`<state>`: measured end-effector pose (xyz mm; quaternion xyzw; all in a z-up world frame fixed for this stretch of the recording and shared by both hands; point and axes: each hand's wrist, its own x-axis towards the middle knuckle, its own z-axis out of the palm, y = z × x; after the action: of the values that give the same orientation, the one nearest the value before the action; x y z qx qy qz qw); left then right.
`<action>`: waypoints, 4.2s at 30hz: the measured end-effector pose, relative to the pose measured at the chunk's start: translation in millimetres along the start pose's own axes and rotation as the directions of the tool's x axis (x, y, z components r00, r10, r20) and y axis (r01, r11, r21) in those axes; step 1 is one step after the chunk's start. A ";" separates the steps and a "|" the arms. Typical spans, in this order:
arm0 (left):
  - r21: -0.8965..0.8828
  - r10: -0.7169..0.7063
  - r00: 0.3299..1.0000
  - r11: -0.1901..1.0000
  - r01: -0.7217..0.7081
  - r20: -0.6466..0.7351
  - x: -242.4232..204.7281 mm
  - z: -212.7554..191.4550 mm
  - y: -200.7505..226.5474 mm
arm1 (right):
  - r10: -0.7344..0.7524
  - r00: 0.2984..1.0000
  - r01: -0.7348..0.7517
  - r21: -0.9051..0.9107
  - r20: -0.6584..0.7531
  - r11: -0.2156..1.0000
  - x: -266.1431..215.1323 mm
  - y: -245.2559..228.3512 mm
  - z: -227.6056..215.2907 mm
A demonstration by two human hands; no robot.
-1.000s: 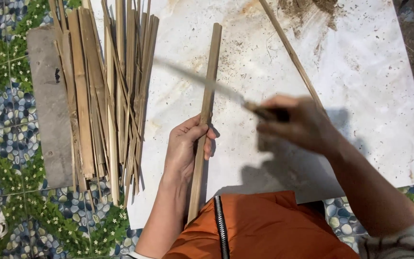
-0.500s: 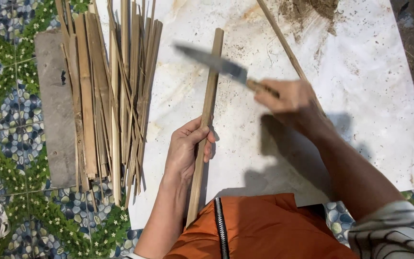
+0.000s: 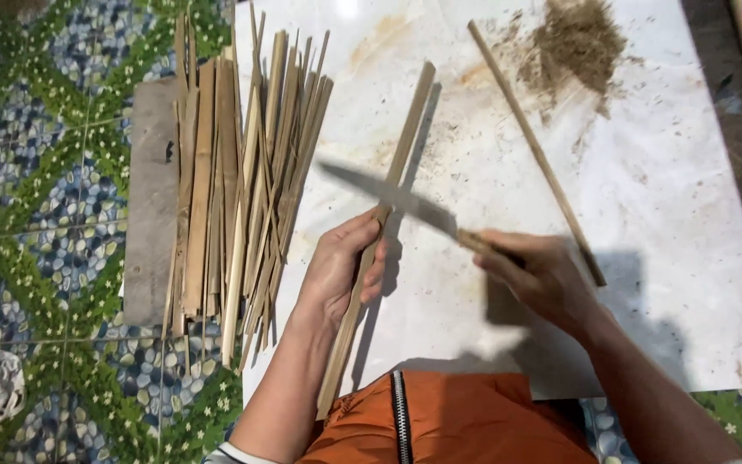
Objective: The person holds a bamboo strip in the left hand and uses a knife in the right hand to shave thin layers off the strip. The person repeatedly scrapes the knife along the length of the strip, creating wood shavings that fall onto the white work surface.
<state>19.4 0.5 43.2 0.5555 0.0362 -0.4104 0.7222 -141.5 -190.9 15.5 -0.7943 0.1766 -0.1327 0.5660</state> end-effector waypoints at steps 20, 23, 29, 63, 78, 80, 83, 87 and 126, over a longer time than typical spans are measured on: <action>0.073 0.044 0.999 0.996 -0.044 0.004 -60.4 5.6 7.2 | -0.119 0.991 0.118 -0.013 -0.063 0.993 -43.4 -40.2 7.4; 0.075 0.029 0.999 0.997 -0.031 0.025 -69.6 -2.6 4.1 | -0.080 0.988 0.071 -0.073 -0.130 0.995 -26.8 -35.5 3.5; 0.052 0.022 0.999 0.998 -0.024 0.034 -80.7 -23.7 -3.8 | -0.028 0.956 -0.027 -0.184 -0.291 0.983 24.0 -13.0 -12.7; -0.196 0.283 0.959 0.939 -0.281 -0.019 -16.2 0.9 57.5 | 0.212 0.964 -0.126 0.427 -0.159 0.895 12.8 -27.9 18.5; -0.172 0.230 0.964 0.963 -0.206 0.132 18.5 -25.4 32.9 | 0.302 0.931 -0.206 0.387 -0.205 0.899 10.0 -8.1 9.2; -0.217 0.163 0.973 0.968 -0.125 0.166 28.3 -37.4 7.2 | 0.321 0.926 -0.226 0.388 -0.200 0.894 5.8 -6.1 8.9; -0.272 0.122 0.968 0.960 -0.059 0.220 32.1 -46.7 -17.9 | 0.313 0.933 -0.238 0.347 -0.179 0.907 0.1 -0.4 8.0; -0.346 0.197 0.951 0.932 -0.107 0.239 22.0 -42.8 -28.5 | 0.224 0.969 -0.207 0.151 -0.106 0.967 -5.1 -5.5 10.5; -0.096 0.040 0.992 0.995 -0.028 0.123 -10.9 -37.3 -29.3 | -0.072 0.996 0.046 -0.362 -0.059 0.931 -0.5 37.2 18.9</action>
<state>8.7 36.3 11.9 0.4948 0.0009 -0.4296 0.7554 -139.0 -185.6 -25.9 -0.8842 0.1939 -0.1431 0.4001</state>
